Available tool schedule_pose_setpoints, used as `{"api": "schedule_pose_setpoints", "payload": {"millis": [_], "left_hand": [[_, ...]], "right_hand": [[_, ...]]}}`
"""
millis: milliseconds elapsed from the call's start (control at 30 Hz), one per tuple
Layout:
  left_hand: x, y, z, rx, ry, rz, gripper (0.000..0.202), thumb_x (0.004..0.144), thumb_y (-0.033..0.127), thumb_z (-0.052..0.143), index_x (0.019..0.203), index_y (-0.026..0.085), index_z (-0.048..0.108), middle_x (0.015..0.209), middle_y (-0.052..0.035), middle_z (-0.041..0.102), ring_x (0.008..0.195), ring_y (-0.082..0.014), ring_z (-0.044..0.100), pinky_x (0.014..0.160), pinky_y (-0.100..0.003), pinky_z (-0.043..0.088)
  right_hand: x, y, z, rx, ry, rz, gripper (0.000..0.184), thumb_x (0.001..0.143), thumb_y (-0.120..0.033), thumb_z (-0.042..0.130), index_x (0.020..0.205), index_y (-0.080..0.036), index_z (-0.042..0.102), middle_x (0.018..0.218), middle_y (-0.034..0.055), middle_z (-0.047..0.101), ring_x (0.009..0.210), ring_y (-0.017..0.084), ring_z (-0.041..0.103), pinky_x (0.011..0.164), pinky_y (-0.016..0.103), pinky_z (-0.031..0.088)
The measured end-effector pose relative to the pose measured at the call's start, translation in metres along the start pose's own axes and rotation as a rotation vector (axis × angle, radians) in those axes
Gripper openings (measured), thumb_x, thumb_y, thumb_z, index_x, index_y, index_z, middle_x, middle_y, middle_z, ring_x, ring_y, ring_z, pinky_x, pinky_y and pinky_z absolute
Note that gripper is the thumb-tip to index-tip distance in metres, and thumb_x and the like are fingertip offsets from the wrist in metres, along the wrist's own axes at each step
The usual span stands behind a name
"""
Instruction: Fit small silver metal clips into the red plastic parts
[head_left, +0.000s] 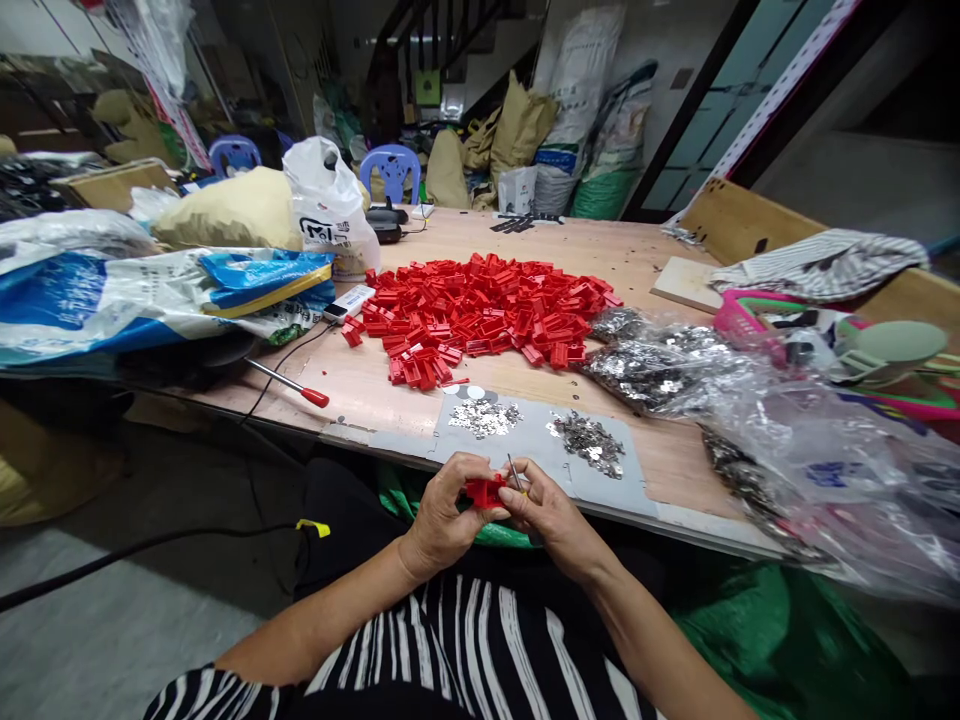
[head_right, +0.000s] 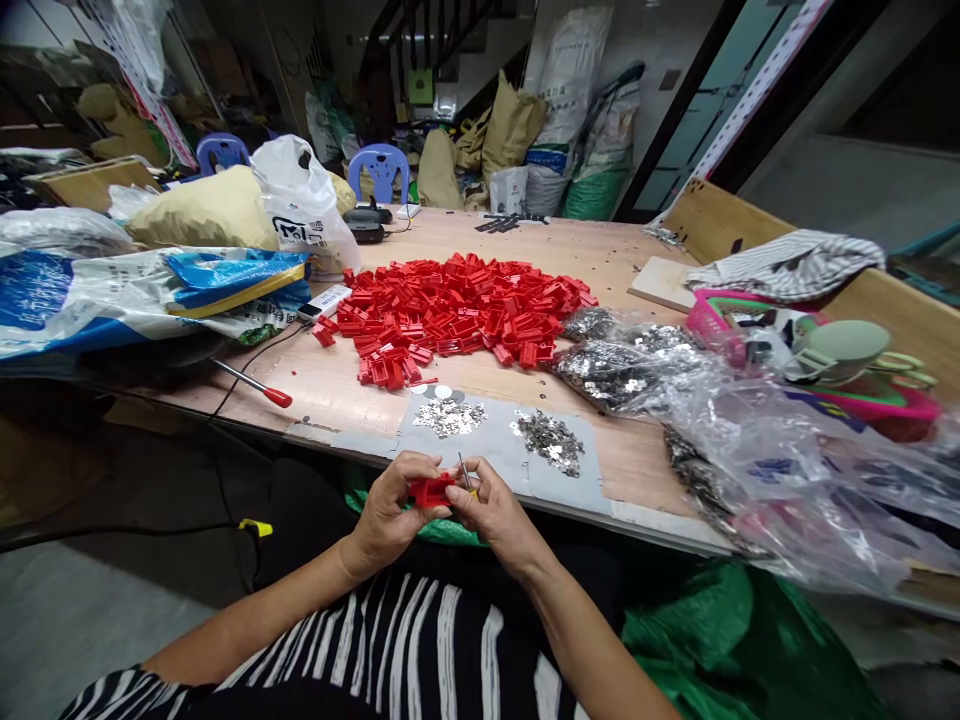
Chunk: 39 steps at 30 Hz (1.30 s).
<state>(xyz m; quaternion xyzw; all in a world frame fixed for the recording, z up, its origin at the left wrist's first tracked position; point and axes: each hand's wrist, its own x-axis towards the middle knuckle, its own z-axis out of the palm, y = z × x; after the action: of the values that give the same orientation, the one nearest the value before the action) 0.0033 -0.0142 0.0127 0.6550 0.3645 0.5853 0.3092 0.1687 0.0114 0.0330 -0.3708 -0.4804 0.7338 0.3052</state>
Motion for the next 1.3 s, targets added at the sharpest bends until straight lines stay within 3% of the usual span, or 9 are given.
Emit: {"api": "schedule_pose_setpoints", "payload": {"millis": [267, 400, 500, 633, 733, 833, 1100, 1300], "left_hand": [[-0.003, -0.007, -0.001, -0.408, 0.027, -0.158, 0.033, 0.069, 0.02, 0.078, 0.095, 0.022, 0.058, 0.095, -0.0017, 0.056, 0.096, -0.0161, 0.057, 0.087, -0.031, 0.048], [0.001, -0.007, 0.0, -0.622, 0.096, -0.403, 0.037, 0.065, 0.02, 0.08, 0.092, 0.02, 0.055, 0.092, 0.0011, 0.058, 0.086, -0.0126, 0.059, 0.084, -0.028, 0.048], [0.004, -0.007, 0.001, -0.657, 0.211, -0.556, 0.04, 0.062, 0.019, 0.081, 0.091, 0.02, 0.054, 0.085, 0.0033, 0.06, 0.077, -0.0102, 0.06, 0.075, -0.023, 0.049], [0.009, -0.008, -0.001, -0.582, 0.323, -0.597, 0.04, 0.061, 0.017, 0.08, 0.091, 0.019, 0.053, 0.078, 0.0043, 0.062, 0.071, -0.0094, 0.061, 0.069, -0.021, 0.048], [0.01, -0.011, -0.006, -0.523, 0.34, -0.583, 0.039, 0.061, 0.017, 0.08, 0.09, 0.018, 0.054, 0.08, 0.0041, 0.062, 0.073, -0.0094, 0.061, 0.071, -0.021, 0.048], [0.01, -0.013, -0.009, -0.454, 0.342, -0.569, 0.037, 0.061, 0.017, 0.079, 0.089, 0.018, 0.055, 0.079, 0.004, 0.062, 0.071, -0.009, 0.061, 0.07, -0.021, 0.048], [0.01, -0.013, -0.01, -0.377, 0.337, -0.539, 0.036, 0.061, 0.019, 0.079, 0.089, 0.018, 0.056, 0.076, 0.0039, 0.063, 0.068, -0.009, 0.06, 0.067, -0.02, 0.048], [0.007, -0.017, -0.01, -0.303, 0.331, -0.508, 0.037, 0.063, 0.023, 0.08, 0.091, 0.019, 0.056, 0.076, 0.003, 0.063, 0.07, -0.0109, 0.062, 0.068, -0.022, 0.05]], "right_hand": [[-0.001, 0.005, 0.003, 0.129, -0.042, 0.056, 0.041, 0.073, -0.048, 0.072, 0.097, -0.021, 0.052, 0.064, -0.0065, 0.041, 0.049, 0.004, 0.031, 0.044, 0.019, 0.019], [0.005, -0.001, 0.003, 0.081, -0.049, 0.077, 0.043, 0.072, -0.051, 0.071, 0.096, -0.021, 0.05, 0.06, -0.0081, 0.04, 0.047, 0.005, 0.031, 0.044, 0.019, 0.02], [0.016, -0.009, -0.011, -0.245, -0.005, 0.044, 0.036, 0.079, -0.052, 0.062, 0.096, -0.022, 0.052, 0.061, -0.006, 0.048, 0.049, 0.008, 0.04, 0.047, 0.021, 0.027], [0.038, -0.022, -0.039, -0.961, 0.379, -0.185, 0.014, 0.084, -0.032, 0.056, 0.091, -0.021, 0.06, 0.088, 0.0039, 0.067, 0.075, 0.017, 0.059, 0.069, 0.03, 0.041], [0.053, -0.026, -0.047, -1.32, 0.433, -0.196, 0.013, 0.085, -0.023, 0.051, 0.092, -0.02, 0.062, 0.094, 0.0064, 0.069, 0.087, 0.021, 0.062, 0.076, 0.031, 0.041], [0.063, -0.026, -0.044, -1.472, 0.442, -0.135, 0.014, 0.088, -0.024, 0.05, 0.092, -0.021, 0.063, 0.097, 0.0066, 0.07, 0.087, 0.021, 0.063, 0.073, 0.03, 0.04], [0.08, -0.026, -0.04, -1.462, 0.441, -0.097, 0.008, 0.084, -0.024, 0.053, 0.081, -0.021, 0.061, 0.088, 0.0058, 0.069, 0.081, 0.021, 0.061, 0.066, 0.028, 0.036], [0.071, -0.028, -0.046, -1.332, 0.428, -0.118, 0.007, 0.084, -0.025, 0.05, 0.083, -0.021, 0.056, 0.08, 0.0026, 0.066, 0.073, 0.018, 0.059, 0.066, 0.027, 0.038]]}}
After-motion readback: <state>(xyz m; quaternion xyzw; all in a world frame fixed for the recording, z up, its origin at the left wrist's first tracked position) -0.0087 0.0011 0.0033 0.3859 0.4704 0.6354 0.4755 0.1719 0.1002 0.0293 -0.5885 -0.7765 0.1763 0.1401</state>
